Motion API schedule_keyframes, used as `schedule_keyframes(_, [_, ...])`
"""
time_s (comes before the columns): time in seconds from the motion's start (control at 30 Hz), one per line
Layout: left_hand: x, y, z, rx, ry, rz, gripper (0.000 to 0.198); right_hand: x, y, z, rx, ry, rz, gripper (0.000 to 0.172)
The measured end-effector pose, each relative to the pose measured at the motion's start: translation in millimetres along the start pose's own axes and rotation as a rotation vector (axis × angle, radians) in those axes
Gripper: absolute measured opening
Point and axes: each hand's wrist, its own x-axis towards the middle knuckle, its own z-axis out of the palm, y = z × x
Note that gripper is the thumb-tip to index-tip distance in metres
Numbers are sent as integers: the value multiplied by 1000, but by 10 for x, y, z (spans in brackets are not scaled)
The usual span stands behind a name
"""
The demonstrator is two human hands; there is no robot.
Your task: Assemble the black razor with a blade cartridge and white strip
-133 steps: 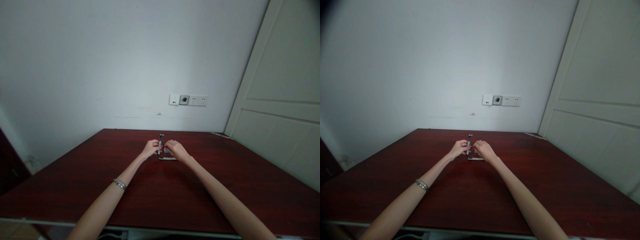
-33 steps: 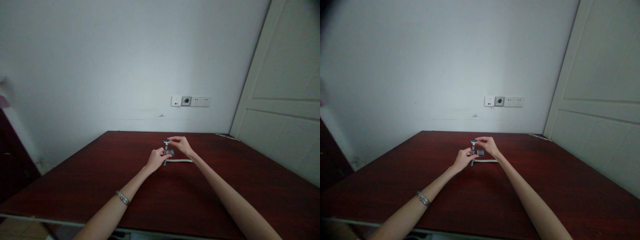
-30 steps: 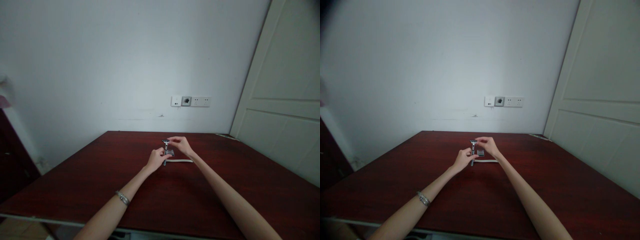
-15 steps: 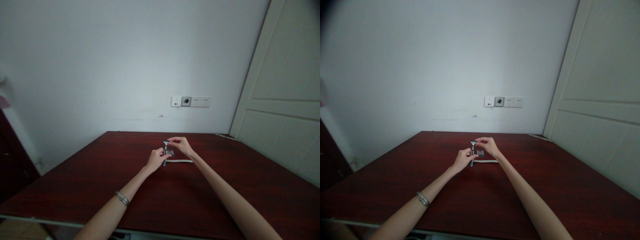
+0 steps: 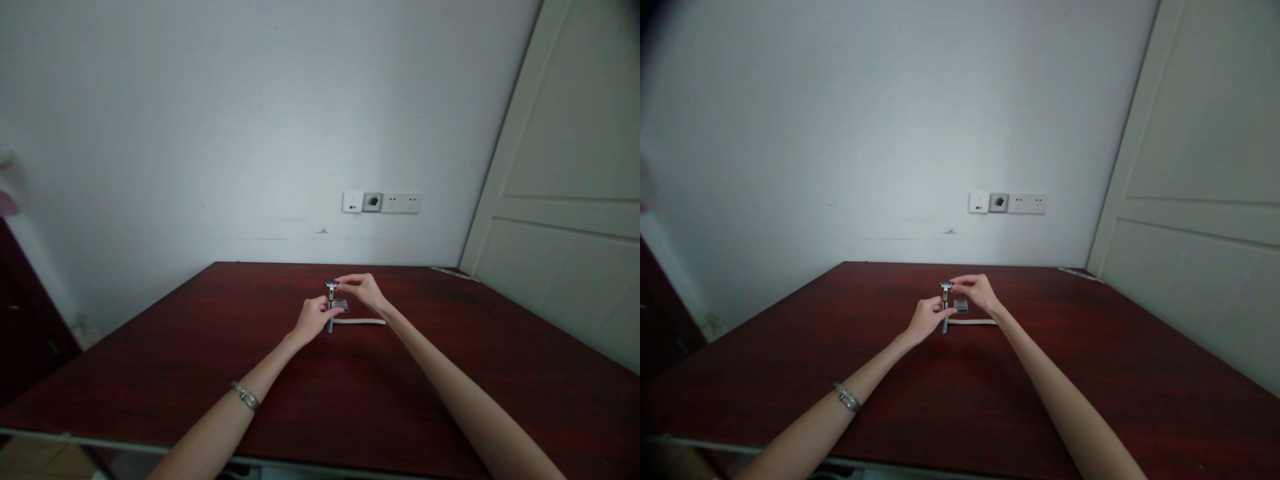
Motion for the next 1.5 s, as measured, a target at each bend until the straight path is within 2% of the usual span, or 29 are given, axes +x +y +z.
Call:
schedule_keyframes(0.53, [7, 26, -3, 20, -5, 21, 34, -31, -53, 42, 34, -23, 14, 27])
schedule_keyframes(1.17, [25, 36, 19, 98, 55, 12, 36, -48, -150, 72, -34, -3, -28, 21])
schedule_keyframes(1.5, [11, 63, 31, 74, 77, -20, 38, -47, -80, 75, -46, 14, -71, 22])
